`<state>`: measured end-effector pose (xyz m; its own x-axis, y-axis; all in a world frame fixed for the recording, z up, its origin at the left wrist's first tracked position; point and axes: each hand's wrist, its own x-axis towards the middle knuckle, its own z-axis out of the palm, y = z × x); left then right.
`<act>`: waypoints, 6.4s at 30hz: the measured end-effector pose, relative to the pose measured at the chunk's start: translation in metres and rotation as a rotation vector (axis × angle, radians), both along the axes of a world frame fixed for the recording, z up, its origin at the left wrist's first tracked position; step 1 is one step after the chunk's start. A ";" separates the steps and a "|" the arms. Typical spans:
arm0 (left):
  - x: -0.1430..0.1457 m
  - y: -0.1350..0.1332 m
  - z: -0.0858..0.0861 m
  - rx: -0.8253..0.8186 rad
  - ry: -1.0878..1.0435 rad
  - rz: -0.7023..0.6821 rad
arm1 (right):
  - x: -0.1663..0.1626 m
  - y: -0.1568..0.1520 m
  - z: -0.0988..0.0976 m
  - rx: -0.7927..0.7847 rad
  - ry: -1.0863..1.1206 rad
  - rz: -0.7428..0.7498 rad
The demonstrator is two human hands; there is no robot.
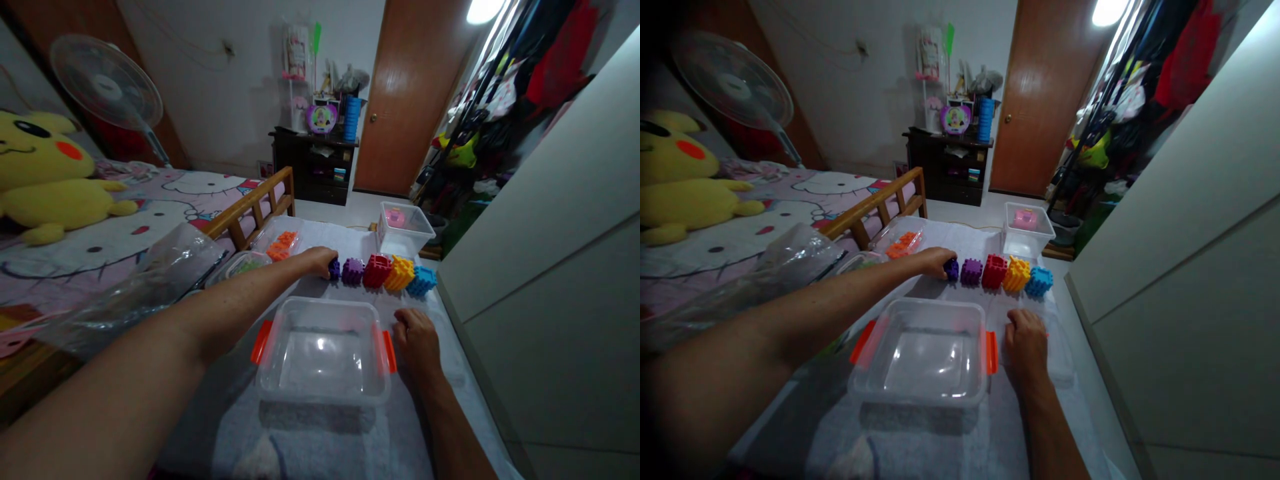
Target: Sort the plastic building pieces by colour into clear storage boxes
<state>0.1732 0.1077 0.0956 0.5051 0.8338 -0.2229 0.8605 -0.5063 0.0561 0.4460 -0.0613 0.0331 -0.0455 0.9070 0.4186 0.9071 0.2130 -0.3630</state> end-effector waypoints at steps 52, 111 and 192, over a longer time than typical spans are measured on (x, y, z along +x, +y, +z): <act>0.058 -0.183 0.014 -0.129 0.022 -0.227 | 0.005 0.004 0.006 -0.083 -0.135 -0.145; 0.008 -0.097 0.104 -0.023 0.005 -0.051 | 0.005 0.002 0.008 -0.131 -0.169 -0.138; 0.015 -0.173 0.059 -0.518 0.225 -0.192 | 0.006 0.002 0.006 -0.138 -0.163 -0.141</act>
<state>0.1887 -0.0651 0.1543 0.5296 0.4859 -0.6953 0.7755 -0.6094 0.1648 0.4515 -0.0597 0.0396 0.0284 0.9572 0.2880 0.9734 0.0390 -0.2259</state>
